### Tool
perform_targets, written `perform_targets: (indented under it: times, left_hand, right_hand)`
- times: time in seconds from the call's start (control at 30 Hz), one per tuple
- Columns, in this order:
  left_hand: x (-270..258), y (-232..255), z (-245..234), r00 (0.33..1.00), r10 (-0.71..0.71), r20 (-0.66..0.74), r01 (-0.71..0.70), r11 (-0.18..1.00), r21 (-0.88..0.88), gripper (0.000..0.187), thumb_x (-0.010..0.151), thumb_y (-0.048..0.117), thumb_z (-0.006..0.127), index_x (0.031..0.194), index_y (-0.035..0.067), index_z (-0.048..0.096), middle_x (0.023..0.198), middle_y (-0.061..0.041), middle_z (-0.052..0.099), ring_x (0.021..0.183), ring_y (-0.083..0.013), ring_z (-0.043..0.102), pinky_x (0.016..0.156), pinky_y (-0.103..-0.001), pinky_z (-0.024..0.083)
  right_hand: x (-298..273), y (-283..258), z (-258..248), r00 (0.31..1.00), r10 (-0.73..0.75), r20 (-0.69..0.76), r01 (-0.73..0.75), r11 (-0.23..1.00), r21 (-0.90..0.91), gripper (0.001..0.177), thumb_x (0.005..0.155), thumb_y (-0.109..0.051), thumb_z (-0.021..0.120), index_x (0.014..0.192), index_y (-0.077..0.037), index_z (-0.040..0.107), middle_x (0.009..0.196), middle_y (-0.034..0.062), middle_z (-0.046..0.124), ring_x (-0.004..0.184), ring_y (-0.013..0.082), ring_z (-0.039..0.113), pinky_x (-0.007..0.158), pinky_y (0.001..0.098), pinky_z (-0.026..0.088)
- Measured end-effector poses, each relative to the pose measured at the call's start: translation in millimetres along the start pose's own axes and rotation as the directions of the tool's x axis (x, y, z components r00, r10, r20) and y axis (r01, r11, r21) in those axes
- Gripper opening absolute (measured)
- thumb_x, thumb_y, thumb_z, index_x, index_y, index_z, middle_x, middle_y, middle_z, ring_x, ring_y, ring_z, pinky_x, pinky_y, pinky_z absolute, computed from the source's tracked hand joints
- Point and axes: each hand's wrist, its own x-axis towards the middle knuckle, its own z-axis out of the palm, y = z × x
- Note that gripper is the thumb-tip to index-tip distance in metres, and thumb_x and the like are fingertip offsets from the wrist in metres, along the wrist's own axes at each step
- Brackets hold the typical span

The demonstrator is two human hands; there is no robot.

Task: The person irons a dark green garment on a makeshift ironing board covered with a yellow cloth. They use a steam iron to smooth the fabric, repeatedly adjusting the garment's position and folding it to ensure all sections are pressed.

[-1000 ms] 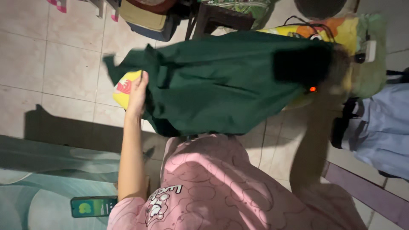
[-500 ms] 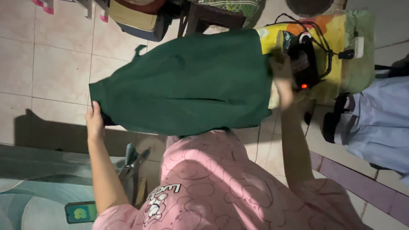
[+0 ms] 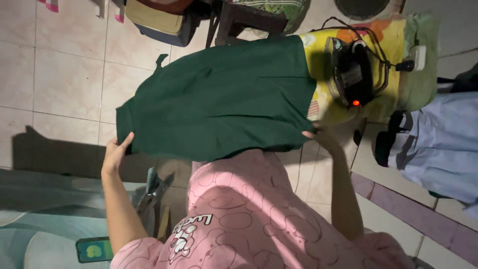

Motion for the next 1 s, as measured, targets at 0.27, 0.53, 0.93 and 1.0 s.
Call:
perform_targets:
  times: [0.27, 0.53, 0.93, 1.0]
  left_hand:
    - [-48, -12, -11, 0.906, -0.411, -0.099, 0.420, 0.851, 0.316, 0.052, 0.099, 0.042, 0.077, 0.128, 0.003, 0.060, 0.101, -0.012, 0.069, 0.079, -0.0267, 0.042, 0.069, -0.043, 0.035]
    - [-19, -8, -15, 1.000, -0.010, -0.016, 0.011, 0.999, 0.032, 0.039, 0.097, 0.031, 0.075, 0.117, -0.002, 0.070, 0.110, -0.007, 0.072, 0.094, -0.0133, 0.063, 0.083, -0.030, 0.051]
    - [13, 3, -5, 0.996, 0.013, -0.092, -0.006, 0.997, 0.074, 0.039, 0.097, 0.027, 0.077, 0.113, -0.008, 0.070, 0.099, -0.011, 0.071, 0.083, -0.0180, 0.066, 0.073, -0.036, 0.055]
    - [4, -3, -5, 0.990, -0.018, -0.137, 0.030, 0.995, 0.093, 0.040, 0.096, 0.027, 0.078, 0.114, -0.008, 0.071, 0.098, -0.011, 0.071, 0.081, -0.0172, 0.065, 0.071, -0.036, 0.055]
  right_hand:
    - [-66, -21, -109, 0.935, 0.134, 0.327, -0.232, 0.930, 0.284, 0.099, 0.083, -0.014, 0.082, 0.166, -0.023, 0.030, 0.139, 0.0141, 0.065, 0.111, 0.0237, 0.071, 0.098, 0.0381, 0.054]
    - [-25, -49, -85, 0.979, 0.070, 0.192, -0.093, 0.989, 0.116, 0.046, 0.089, -0.020, 0.078, 0.132, -0.005, 0.071, 0.122, 0.0076, 0.077, 0.106, 0.0161, 0.070, 0.095, 0.0336, 0.053]
    - [95, -51, -12, 0.914, -0.366, -0.174, 0.352, 0.930, -0.104, 0.027, 0.081, -0.028, 0.088, 0.099, -0.010, 0.077, 0.093, 0.0048, 0.062, 0.084, 0.0191, 0.060, 0.075, 0.0327, 0.050]
    - [98, -46, -2, 0.883, -0.399, -0.247, 0.369, 0.916, -0.159, 0.026, 0.079, -0.026, 0.091, 0.096, -0.010, 0.078, 0.093, 0.0070, 0.058, 0.085, 0.0227, 0.057, 0.076, 0.0335, 0.049]
